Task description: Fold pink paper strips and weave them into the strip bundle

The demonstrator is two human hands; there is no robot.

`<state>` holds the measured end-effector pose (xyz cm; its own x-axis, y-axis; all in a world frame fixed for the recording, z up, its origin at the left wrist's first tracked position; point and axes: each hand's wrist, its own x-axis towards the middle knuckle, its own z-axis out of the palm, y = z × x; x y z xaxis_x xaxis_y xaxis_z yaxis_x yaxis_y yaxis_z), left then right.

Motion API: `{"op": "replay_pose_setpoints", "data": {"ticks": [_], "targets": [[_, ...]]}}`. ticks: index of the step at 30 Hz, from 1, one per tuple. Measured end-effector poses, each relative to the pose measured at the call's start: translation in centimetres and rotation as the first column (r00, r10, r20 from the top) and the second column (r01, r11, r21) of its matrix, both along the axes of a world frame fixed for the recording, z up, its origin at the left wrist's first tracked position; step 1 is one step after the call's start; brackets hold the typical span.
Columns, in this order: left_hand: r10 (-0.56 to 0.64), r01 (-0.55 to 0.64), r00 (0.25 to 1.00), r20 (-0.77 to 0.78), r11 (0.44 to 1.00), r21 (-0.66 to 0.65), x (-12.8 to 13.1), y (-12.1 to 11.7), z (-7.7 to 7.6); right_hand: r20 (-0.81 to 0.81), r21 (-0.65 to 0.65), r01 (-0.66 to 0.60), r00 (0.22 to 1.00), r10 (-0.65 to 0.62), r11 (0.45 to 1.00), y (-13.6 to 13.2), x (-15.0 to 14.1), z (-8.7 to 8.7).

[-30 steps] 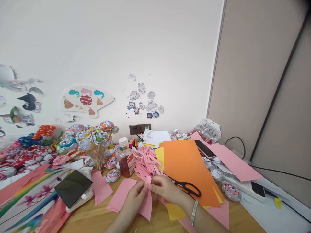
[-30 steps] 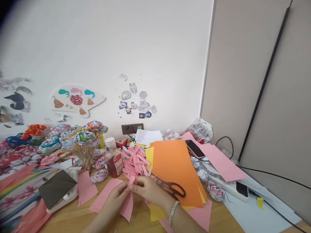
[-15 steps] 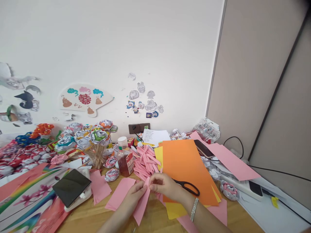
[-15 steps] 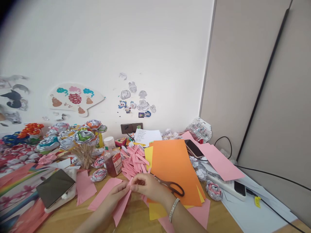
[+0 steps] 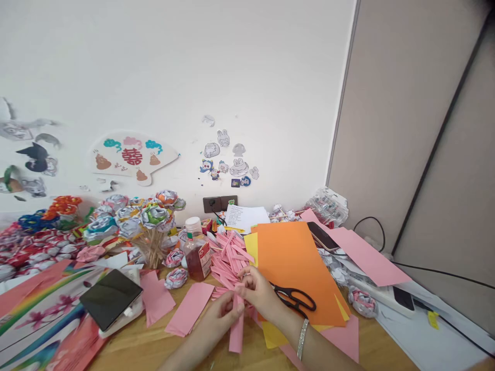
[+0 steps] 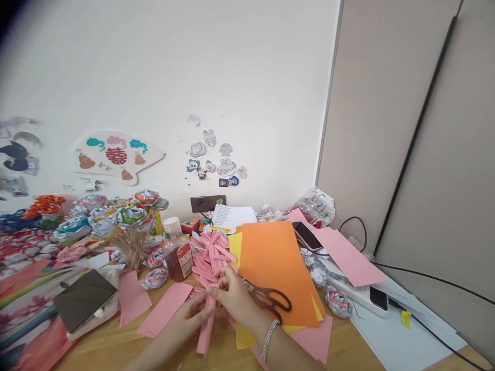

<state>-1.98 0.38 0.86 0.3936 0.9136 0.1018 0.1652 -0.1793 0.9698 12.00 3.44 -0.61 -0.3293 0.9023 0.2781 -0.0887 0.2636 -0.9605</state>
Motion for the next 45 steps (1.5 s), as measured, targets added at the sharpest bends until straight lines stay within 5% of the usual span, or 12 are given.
{"op": "replay_pose_setpoints", "data": {"ticks": [9, 21, 45], "targets": [[0.021, -0.019, 0.999, 0.026, 0.998, -0.064, -0.3, 0.5, -0.3, -0.049, -0.148, -0.112, 0.993, 0.106, 0.983, 0.7, 0.6, 0.1], [0.053, -0.053, 0.997, -0.053, 0.999, 0.001, -0.2, 0.3, -0.1, 0.000, -0.101, -0.029, 1.000, 0.029, 0.994, 1.3, 0.3, -1.1], [-0.012, 0.011, 0.999, -0.047, 1.000, -0.023, 0.0, 0.0, 0.5, 0.056, -0.168, 0.006, 0.998, 0.003, 0.986, 0.3, 0.2, 0.4]]}}
